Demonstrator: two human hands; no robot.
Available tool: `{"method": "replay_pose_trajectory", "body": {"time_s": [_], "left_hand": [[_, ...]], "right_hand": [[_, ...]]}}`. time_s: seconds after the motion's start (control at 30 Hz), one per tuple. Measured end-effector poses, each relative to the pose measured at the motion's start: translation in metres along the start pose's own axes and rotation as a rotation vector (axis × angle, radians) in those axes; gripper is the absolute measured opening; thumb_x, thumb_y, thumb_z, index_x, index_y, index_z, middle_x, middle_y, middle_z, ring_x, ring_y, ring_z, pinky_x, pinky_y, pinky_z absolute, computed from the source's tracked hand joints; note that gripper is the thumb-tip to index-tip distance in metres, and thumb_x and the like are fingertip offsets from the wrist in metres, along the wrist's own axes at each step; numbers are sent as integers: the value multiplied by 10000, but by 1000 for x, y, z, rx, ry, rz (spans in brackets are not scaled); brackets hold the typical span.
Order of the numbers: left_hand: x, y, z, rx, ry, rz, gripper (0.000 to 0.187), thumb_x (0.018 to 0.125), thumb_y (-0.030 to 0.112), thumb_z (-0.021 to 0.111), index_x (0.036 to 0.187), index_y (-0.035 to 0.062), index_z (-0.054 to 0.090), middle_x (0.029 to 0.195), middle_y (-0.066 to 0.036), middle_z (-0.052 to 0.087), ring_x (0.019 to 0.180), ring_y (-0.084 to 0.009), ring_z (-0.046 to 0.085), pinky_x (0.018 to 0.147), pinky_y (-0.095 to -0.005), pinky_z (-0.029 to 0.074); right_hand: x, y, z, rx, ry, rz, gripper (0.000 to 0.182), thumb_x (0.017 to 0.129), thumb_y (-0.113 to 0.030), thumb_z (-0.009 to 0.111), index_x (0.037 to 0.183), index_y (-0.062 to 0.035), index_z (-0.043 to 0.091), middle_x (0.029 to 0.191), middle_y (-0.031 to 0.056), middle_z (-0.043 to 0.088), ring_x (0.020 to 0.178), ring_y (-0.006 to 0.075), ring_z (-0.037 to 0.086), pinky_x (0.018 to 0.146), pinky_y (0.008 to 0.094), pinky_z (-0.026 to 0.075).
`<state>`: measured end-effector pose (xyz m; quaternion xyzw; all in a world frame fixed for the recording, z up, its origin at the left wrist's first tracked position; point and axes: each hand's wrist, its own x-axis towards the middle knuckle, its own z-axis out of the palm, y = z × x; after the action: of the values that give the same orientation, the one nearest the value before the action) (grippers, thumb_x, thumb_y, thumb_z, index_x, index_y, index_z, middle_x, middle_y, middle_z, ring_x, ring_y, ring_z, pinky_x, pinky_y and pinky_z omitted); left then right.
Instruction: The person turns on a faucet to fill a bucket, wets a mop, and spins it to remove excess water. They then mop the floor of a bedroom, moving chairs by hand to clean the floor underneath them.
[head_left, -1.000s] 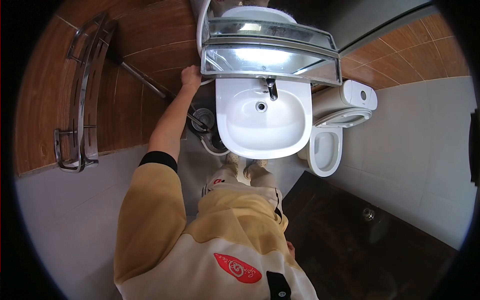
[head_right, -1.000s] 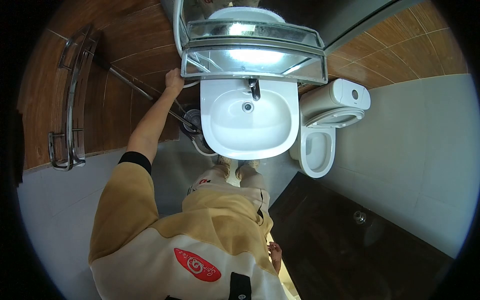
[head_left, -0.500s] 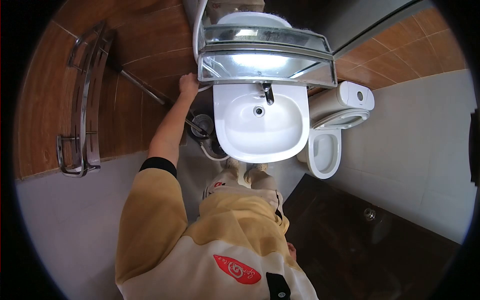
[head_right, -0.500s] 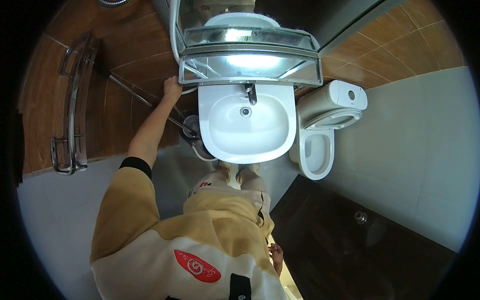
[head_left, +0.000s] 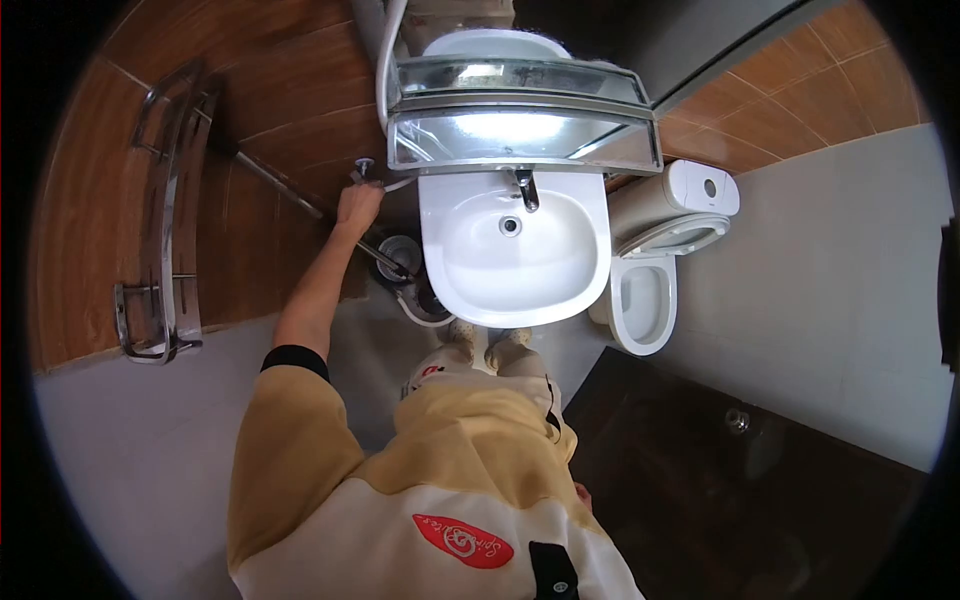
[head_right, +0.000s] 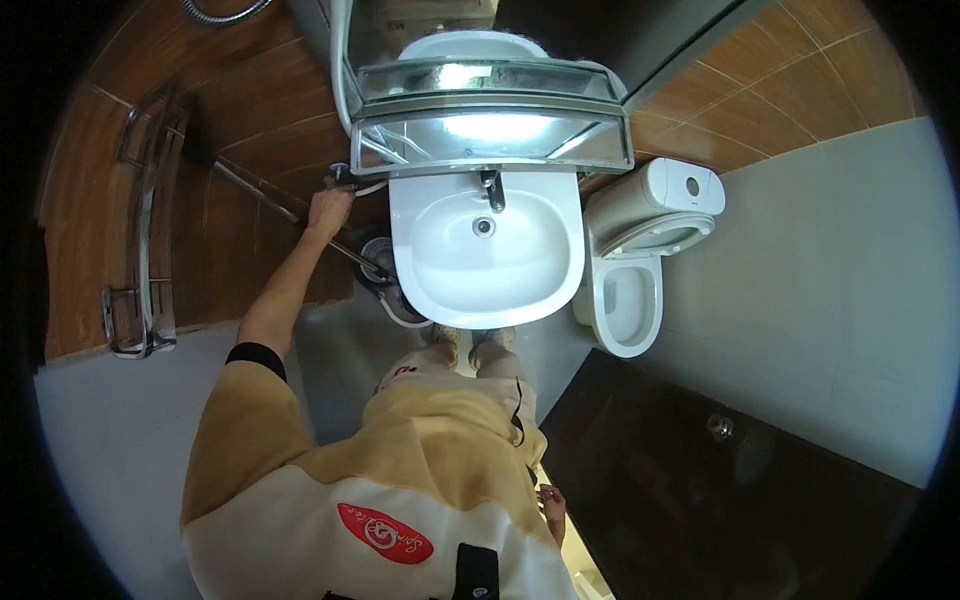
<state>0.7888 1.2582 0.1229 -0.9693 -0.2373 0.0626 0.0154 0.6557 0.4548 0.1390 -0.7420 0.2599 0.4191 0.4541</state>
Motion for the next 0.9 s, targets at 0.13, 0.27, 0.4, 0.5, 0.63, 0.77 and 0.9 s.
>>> {"method": "replay_pose_trajectory", "body": {"time_s": [0.13, 0.27, 0.4, 0.5, 0.63, 0.77, 0.9], "left_hand": [[6, -12, -10, -104, 171, -45, 179, 744, 72, 603, 902, 104, 682, 977, -116, 627, 990, -279, 603, 771, -401, 515], [8, -6, -20, -331, 63, -374, 299, 760, 167, 672, 1049, 113, 624, 1088, -115, 590, 1040, -297, 577, 805, -424, 501], [12, -12, -10, -382, 25, -415, 379, 767, 215, 692, 1121, 133, 583, 1076, -108, 599, 1036, -311, 578, 819, -435, 494], [10, -12, -21, -376, -7, -449, 402, 759, 238, 700, 1124, 129, 572, 1073, -121, 615, 1025, -325, 589, 825, -430, 494], [8, -13, -21, -457, -90, -572, 490, 756, 274, 711, 1161, 90, 506, 1057, -177, 628, 1015, -353, 595, 844, -445, 486], [20, -22, 9, -606, -76, -639, 546, 755, 308, 717, 1174, 59, 472, 1054, -206, 625, 1020, -369, 589, 846, -466, 479], [29, -17, 16, -669, 5, -685, 543, 748, 321, 724, 1165, 64, 492, 1057, -200, 627, 1017, -373, 588, 836, -469, 482]], "right_hand": [[13, 1, 0, -63, 49, 116, 232, 905, -292, 577, 1063, -123, 592, 885, 37, 659, 828, 158, 623, 687, 333, 495], [17, -19, 0, -188, 1, -59, 229, 917, -295, 553, 1064, -125, 593, 872, 28, 657, 824, 154, 615, 694, 333, 497], [26, -35, 1, -152, 53, 22, 203, 936, -263, 511, 1050, -112, 587, 849, 7, 651, 788, 126, 603, 686, 316, 497], [27, -45, 3, -138, 62, -10, 185, 943, -230, 493, 1043, -105, 586, 851, 3, 651, 760, 106, 598, 664, 291, 495], [26, -52, 10, -153, 48, 28, 178, 945, -229, 498, 1032, -106, 593, 848, 2, 649, 744, 97, 595, 647, 281, 492], [28, -45, 9, -60, 9, 8, 191, 929, -263, 540, 1028, -110, 597, 841, 1, 646, 762, 106, 600, 649, 299, 493], [26, -48, 9, -137, -8, 1, 220, 909, -290, 579, 1033, -110, 596, 828, 3, 647, 747, 114, 606, 649, 305, 490]]}}
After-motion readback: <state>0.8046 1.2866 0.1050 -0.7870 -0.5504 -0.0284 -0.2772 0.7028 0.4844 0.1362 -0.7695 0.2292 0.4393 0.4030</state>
